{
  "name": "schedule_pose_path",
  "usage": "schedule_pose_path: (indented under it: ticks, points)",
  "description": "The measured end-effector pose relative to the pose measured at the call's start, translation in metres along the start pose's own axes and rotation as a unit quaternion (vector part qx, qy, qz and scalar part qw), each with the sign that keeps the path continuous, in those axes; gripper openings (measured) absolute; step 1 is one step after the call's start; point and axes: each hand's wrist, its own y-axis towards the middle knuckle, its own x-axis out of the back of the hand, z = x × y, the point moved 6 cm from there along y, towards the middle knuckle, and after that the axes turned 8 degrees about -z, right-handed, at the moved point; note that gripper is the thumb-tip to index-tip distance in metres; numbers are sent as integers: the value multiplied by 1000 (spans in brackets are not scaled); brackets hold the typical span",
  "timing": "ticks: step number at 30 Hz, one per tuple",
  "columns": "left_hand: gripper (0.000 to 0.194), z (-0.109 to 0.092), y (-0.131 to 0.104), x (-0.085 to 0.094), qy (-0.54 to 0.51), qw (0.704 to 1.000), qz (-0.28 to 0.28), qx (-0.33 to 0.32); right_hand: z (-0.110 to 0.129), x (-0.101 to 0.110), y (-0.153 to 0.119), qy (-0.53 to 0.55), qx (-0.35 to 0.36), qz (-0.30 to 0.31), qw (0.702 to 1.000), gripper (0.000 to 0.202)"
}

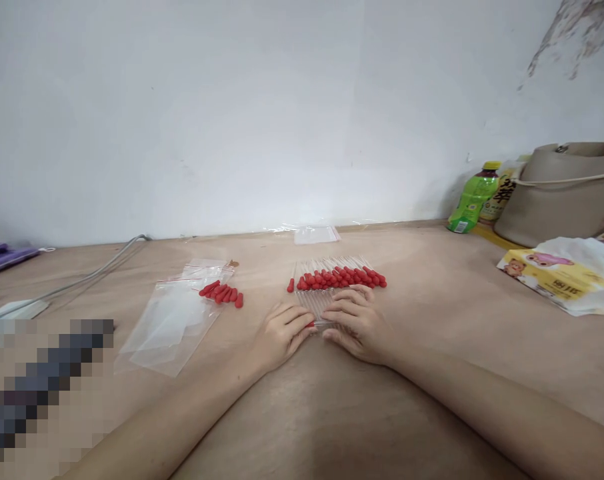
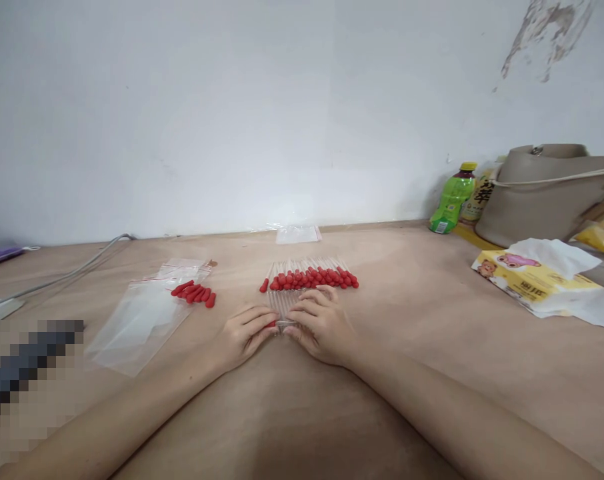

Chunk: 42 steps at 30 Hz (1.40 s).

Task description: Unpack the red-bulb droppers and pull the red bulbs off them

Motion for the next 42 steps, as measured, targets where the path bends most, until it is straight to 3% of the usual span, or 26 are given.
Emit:
schedule_pose_path:
  ticks: [7,12,22,33,36,39,42]
  points:
    - [24,-9,-1,1,29,998,5,-54,8,-2,-1,15,25,-16,999,12]
    - [19,-17,-1,2,72,992,-14,-106,10,-6,-2,87,42,2,995,12]
    - [12,-15,1,3,49,996,0,-80,10,-4,-5,98,79,-11,992,10]
    - [11,-12,-2,8,30,998,18,-54,8,6,-10,82,108,-35,990,27]
    - [12,1,-7,17,44,999,-4,-24,-7,16,-8,72,62,-68,993,23]
    - [14,28,-6,42,97,993,-47,50,-35,25,-7,-14,-78,-99,992,16]
    - [21,69,2,79,150,969,-83,177,-55,20,-12,-97,-185,-49,977,19]
